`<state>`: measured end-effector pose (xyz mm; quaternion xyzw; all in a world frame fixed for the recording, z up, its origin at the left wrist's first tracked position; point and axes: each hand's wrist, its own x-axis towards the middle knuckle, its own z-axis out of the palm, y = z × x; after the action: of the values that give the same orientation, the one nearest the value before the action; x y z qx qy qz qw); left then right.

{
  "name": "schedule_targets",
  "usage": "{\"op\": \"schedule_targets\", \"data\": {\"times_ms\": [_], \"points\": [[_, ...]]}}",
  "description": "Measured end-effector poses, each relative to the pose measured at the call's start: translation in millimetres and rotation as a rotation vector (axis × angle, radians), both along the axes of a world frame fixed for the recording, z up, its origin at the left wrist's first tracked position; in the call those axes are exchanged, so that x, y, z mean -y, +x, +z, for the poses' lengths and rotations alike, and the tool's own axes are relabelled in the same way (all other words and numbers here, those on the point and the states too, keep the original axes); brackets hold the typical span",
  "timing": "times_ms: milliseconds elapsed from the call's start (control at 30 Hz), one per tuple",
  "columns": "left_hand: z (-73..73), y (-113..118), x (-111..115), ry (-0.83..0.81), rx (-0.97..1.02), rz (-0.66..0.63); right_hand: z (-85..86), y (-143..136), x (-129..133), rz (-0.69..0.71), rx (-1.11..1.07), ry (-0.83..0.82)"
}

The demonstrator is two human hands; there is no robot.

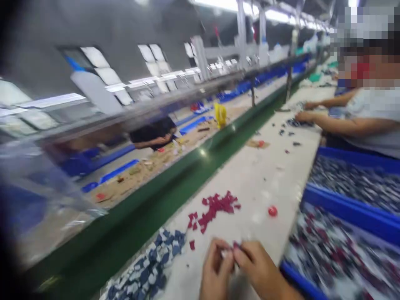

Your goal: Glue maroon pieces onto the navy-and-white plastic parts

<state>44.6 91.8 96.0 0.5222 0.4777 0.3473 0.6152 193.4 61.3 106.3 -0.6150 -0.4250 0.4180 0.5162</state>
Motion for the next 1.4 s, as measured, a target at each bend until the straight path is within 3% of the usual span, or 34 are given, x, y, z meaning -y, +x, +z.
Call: {"op": "schedule_targets", "data": {"times_ms": [100, 233, 500, 733, 1000, 1233, 1400], "points": [[21.9, 7, -4, 0.148, -0.011, -0.034, 9.9, 3, -3, 0.172, -0.079, 0.11], [35.5, 13, -12, 0.186, -0.05, -0.123, 19.2, 4, -11, 0.102, -0.17, 0.136], [38.8, 6, -19, 0.264, -0.125, -0.281, 20.5, -3, -6, 0.053, -0.144, 0.068], [44.3, 8, -12, 0.225, -0.144, -0.223, 19.7, -10, -6, -0.028, -0.083, -0.011], [49.5, 5, -2, 0.179, -0.17, -0.217, 17.7, -2, -1, 0.154, -0.155, 0.021], [53.6, 8, 7, 0.077, -0.189, -0.218, 13.0, -4, 5, 0.074, -0.22, 0.068], [50.0, 5, 3, 0.088, -0.173, -0.217, 13.2, -3, 8, 0.128, -0.323, 0.108]]}}
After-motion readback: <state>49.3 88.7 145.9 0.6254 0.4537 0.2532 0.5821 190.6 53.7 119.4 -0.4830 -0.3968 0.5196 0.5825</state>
